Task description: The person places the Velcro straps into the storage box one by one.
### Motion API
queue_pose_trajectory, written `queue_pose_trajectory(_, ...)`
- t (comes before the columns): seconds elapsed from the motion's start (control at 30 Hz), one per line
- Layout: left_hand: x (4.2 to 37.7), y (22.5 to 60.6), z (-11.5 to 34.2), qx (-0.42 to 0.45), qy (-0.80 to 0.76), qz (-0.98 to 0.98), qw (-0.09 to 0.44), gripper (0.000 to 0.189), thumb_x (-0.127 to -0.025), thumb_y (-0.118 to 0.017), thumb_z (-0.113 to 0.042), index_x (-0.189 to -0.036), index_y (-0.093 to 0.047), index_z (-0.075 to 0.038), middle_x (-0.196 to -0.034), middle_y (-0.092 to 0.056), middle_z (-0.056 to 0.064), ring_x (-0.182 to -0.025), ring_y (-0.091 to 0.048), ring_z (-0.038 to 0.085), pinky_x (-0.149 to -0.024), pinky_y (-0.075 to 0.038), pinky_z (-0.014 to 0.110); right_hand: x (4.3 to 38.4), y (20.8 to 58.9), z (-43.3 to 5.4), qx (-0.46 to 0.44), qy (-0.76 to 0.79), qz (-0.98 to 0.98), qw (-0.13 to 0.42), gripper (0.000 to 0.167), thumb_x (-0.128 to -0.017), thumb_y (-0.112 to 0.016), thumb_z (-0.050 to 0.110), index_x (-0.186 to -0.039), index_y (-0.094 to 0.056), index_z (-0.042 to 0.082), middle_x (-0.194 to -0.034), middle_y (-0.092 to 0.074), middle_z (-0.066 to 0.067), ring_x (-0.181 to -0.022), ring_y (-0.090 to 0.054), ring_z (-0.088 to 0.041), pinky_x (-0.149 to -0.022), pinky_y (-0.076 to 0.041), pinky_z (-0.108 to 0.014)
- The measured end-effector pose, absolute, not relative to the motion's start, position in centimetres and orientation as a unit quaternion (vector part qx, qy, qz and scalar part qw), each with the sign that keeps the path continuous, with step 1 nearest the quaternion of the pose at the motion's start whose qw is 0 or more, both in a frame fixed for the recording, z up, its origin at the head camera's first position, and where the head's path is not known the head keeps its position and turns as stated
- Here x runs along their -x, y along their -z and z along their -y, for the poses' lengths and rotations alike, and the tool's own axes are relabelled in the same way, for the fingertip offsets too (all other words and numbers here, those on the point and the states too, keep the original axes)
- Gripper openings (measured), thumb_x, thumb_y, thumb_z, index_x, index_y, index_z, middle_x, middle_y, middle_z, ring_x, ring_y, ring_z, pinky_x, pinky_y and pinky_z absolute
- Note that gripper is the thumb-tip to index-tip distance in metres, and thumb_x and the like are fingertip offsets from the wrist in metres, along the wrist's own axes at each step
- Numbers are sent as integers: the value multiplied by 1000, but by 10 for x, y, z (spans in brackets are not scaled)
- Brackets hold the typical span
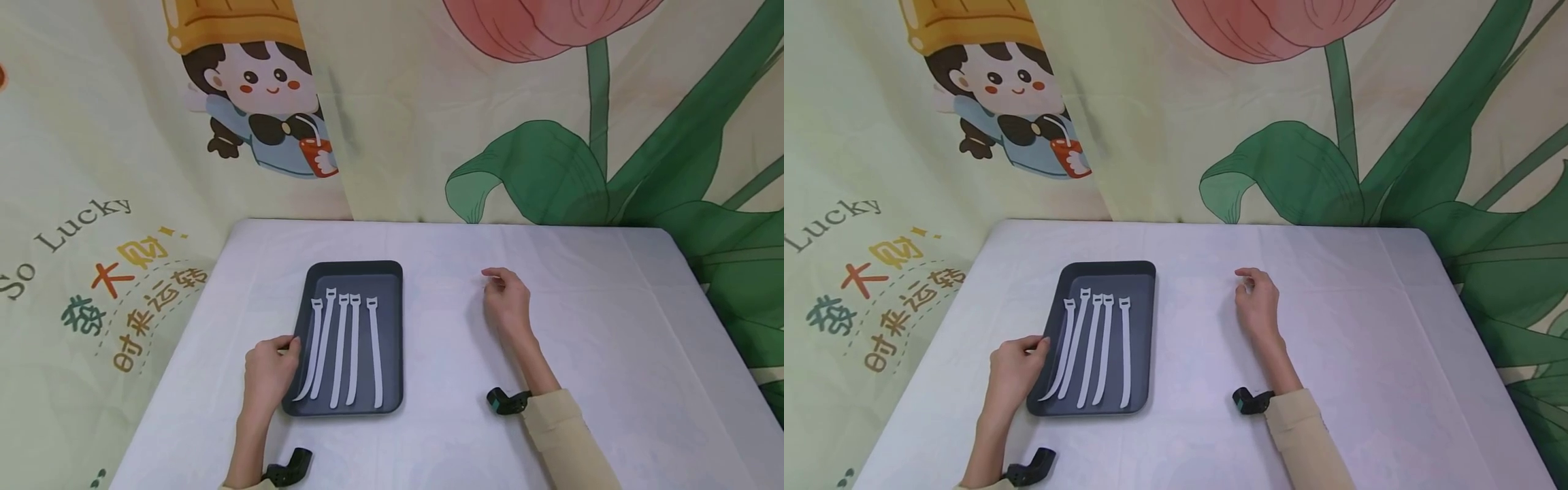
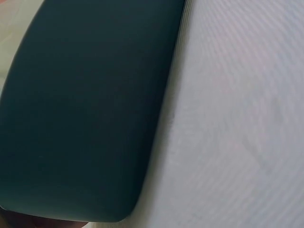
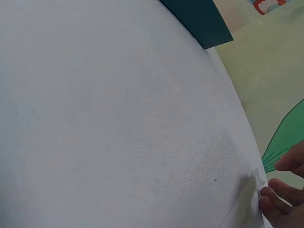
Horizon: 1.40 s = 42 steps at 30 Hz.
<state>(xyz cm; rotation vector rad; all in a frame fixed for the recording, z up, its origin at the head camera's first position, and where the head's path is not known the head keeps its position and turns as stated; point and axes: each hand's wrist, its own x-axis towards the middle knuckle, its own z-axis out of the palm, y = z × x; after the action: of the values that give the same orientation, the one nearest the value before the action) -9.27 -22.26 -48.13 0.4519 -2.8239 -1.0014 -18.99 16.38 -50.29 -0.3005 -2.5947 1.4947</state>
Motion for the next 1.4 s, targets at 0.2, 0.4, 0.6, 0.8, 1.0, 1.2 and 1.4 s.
queue_pose_trajectory(0.2,92,480,221,-153,336,928,50,30,-99,-59,-15,-111,-75,7,-93,-76,25,-67,-68,24,-53,-46,29,191,504,-163,101,-473,874,41,37,-93,-54,1,-127,-67,4,-119,-63,-19,-108,-55,-31,-92,-45,-43)
queue_pose_trajectory(0.4,92,479,221,-153,333,929,54,29,-99,-60,-15,-111,-75,7,-92,-76,25,-68,-69,24,-54,-46,30,192,505,-161,93,-462,881,41,38,-90,-56,-1,-126,-67,2,-105,-60,-16,-98,-52,-29,-84,-42,-39)
queue_pose_trajectory(0.6,91,479,222,-153,333,929,50,30,-99,-60,-16,-111,-75,6,-94,-76,24,-70,-69,25,-55,-46,30,191,504,-162,99,-467,878,40,39,-89,-55,-3,-127,-66,1,-109,-65,-18,-97,-56,-29,-84,-44,-38)
queue_pose_trajectory(0.8,90,478,223,-153,331,930,51,29,-99,-59,-16,-110,-76,6,-93,-76,24,-71,-69,27,-55,-46,31,188,502,-162,110,-476,871,49,35,-92,-54,-1,-125,-67,1,-115,-67,-19,-98,-60,-29,-85,-47,-38)
queue_pose_trajectory(1.0,91,479,223,-157,331,929,47,31,-99,-59,-18,-111,-75,6,-95,-76,24,-73,-70,27,-56,-46,31,187,501,-160,105,-470,874,68,35,-90,-51,-3,-118,-70,2,-108,-70,-18,-92,-64,-30,-82,-47,-35)
queue_pose_trajectory(1.2,92,481,223,-154,330,930,51,31,-99,-59,-17,-111,-75,6,-95,-76,25,-72,-70,27,-55,-47,30,187,499,-159,103,-468,875,72,34,-89,-52,-4,-116,-71,2,-106,-71,-17,-92,-65,-29,-81,-47,-34)
queue_pose_trajectory(1.4,93,481,223,-152,329,931,48,32,-99,-58,-18,-112,-75,6,-97,-75,26,-73,-71,28,-56,-47,31,186,496,-159,97,-470,874,74,30,-91,-54,-3,-115,-72,2,-106,-72,-17,-93,-66,-31,-83,-48,-36)
